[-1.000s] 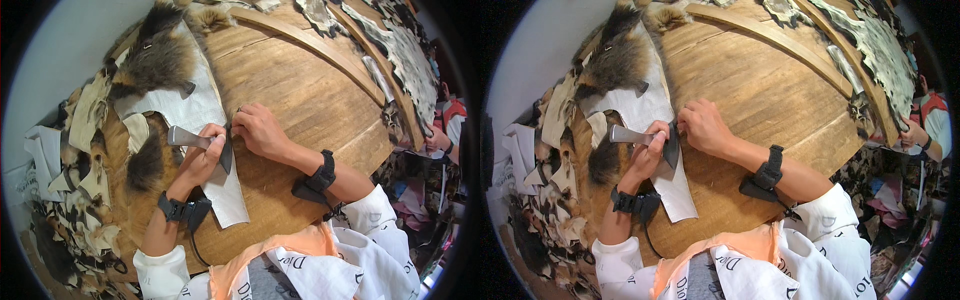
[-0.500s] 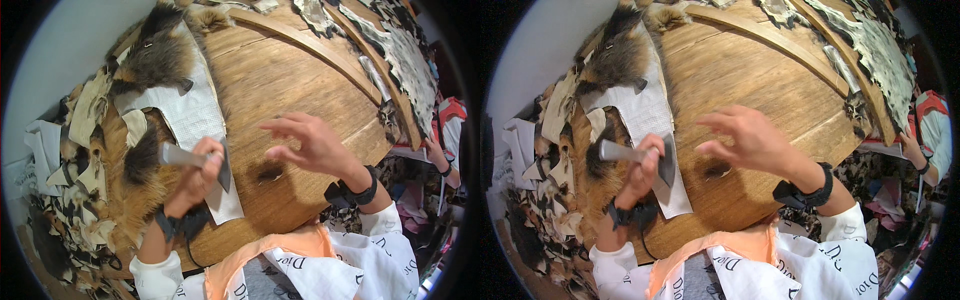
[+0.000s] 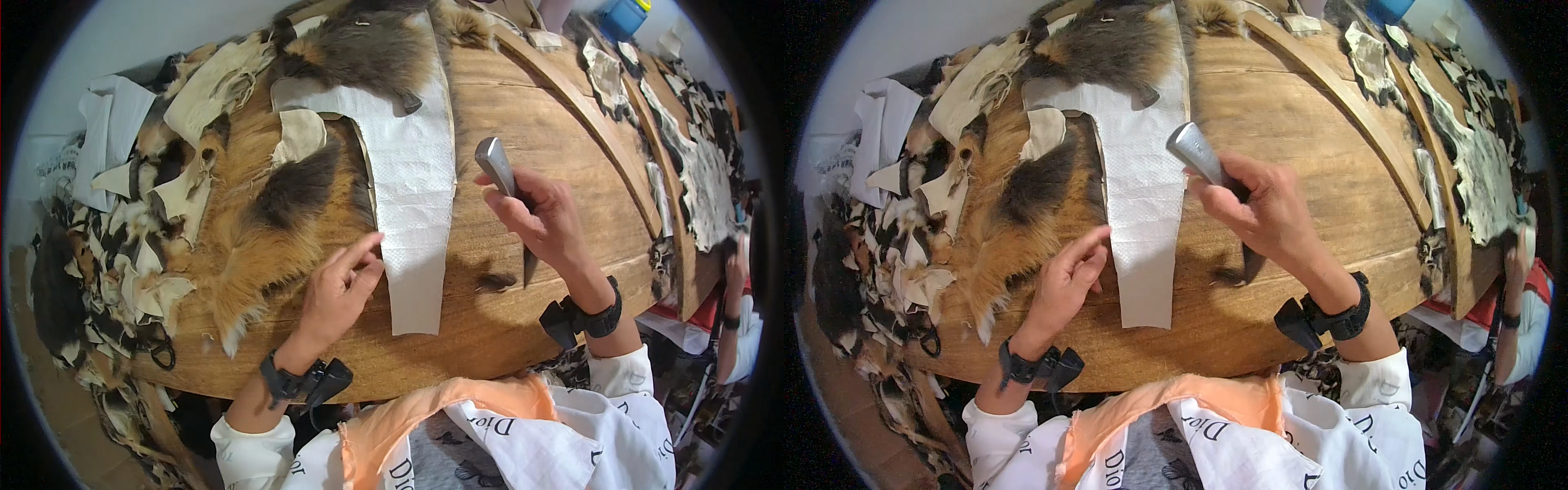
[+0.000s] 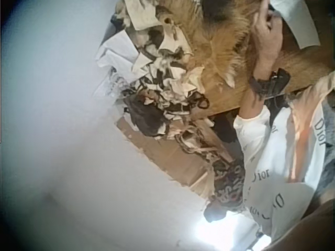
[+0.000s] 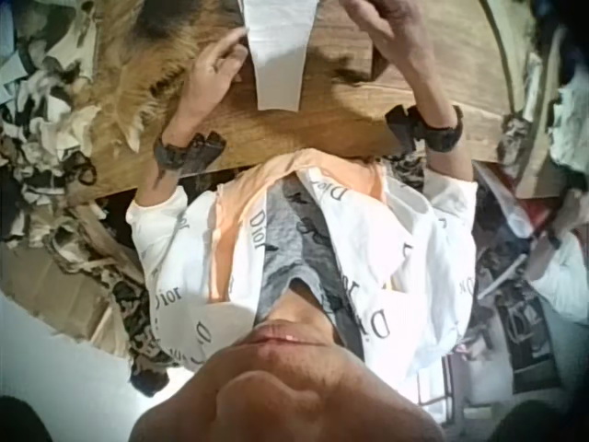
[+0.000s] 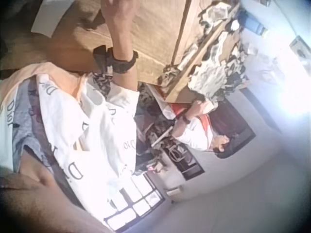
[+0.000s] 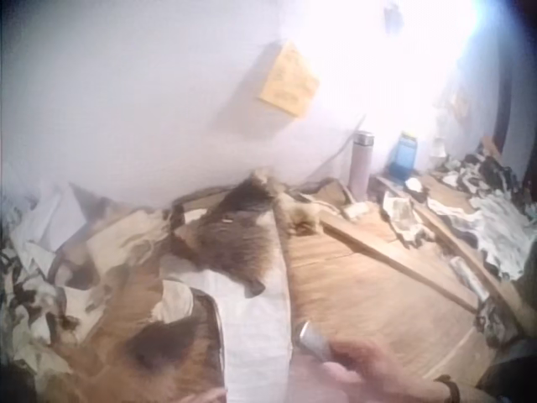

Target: Using a traditional leather knife to cut and trim fur skins according to a template.

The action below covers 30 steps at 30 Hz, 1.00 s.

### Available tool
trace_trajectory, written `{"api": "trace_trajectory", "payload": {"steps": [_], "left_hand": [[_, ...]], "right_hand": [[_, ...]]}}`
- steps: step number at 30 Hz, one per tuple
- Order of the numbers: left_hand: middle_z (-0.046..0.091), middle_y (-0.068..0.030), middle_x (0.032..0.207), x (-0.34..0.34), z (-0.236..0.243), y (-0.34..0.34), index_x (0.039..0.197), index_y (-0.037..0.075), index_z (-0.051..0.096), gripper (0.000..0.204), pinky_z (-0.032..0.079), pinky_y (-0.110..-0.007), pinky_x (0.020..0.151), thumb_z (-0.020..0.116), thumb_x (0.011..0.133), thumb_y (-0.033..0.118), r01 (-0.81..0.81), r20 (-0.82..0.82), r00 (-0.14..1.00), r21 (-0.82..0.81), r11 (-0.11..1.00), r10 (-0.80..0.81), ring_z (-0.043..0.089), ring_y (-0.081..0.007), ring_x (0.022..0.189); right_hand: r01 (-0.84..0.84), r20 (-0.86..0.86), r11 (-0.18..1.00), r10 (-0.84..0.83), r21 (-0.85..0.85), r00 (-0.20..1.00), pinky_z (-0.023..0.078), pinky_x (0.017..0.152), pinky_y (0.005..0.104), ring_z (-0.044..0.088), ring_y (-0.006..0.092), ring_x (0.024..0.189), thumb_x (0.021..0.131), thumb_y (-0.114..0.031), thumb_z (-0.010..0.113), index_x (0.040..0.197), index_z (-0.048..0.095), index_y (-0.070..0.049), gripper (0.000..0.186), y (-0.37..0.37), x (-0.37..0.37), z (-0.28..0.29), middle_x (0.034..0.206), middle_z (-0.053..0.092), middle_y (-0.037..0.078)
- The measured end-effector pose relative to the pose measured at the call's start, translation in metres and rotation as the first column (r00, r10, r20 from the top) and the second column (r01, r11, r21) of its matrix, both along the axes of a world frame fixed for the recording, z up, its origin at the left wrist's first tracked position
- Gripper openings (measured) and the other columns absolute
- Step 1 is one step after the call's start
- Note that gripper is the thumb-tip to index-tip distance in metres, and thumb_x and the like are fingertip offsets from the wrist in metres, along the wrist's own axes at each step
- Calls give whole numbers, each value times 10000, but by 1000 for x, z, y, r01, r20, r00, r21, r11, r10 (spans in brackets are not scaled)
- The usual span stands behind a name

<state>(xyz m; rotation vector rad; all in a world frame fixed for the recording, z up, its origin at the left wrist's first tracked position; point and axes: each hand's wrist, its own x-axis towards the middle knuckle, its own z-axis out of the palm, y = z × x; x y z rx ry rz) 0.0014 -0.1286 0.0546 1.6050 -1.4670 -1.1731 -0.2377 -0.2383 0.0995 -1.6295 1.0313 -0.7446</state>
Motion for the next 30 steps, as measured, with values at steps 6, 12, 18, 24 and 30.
{"api": "trace_trajectory", "payload": {"steps": [6,12,18,24,30], "left_hand": [[613,-62,1002,12,16,-23,1223,67,521,393,424,-208,623,452,922,310,307,-329,908,104,946,-258,544,-77,779],[202,-139,1452,3,33,-78,1419,122,-2,706,411,-364,895,462,914,290,-177,-472,880,-429,886,-52,418,-297,1208],[648,-116,909,-6,17,-46,971,-3,645,236,484,-263,632,580,851,190,-15,168,985,-103,995,32,621,-135,746],[602,-31,733,-19,-7,-24,956,-25,628,226,355,-182,424,606,844,170,-340,-167,897,329,881,409,504,-47,520],[628,-49,716,-40,-11,-17,980,-27,639,271,391,-183,421,634,829,198,-551,-117,787,310,775,606,551,-60,510]], "right_hand": [[73,-296,973,-138,-221,945,391,476,252,479,74,505,789,-160,637,900,648,-5,191,-9,-21,-18,589,557,43],[11,-463,924,-201,-382,863,394,470,275,488,151,461,748,-153,679,904,652,-16,209,-3,-41,-19,554,531,112],[6,-482,914,-219,-406,848,412,486,286,516,162,478,749,-126,679,857,651,-4,166,-11,-66,-24,577,569,96],[-189,689,939,-65,288,722,419,515,220,552,109,666,887,-258,484,976,571,-47,245,-66,-63,2,848,605,46],[-612,185,788,593,66,784,437,763,292,550,147,829,883,-301,396,972,570,-28,336,-107,8,9,900,582,76]]}}
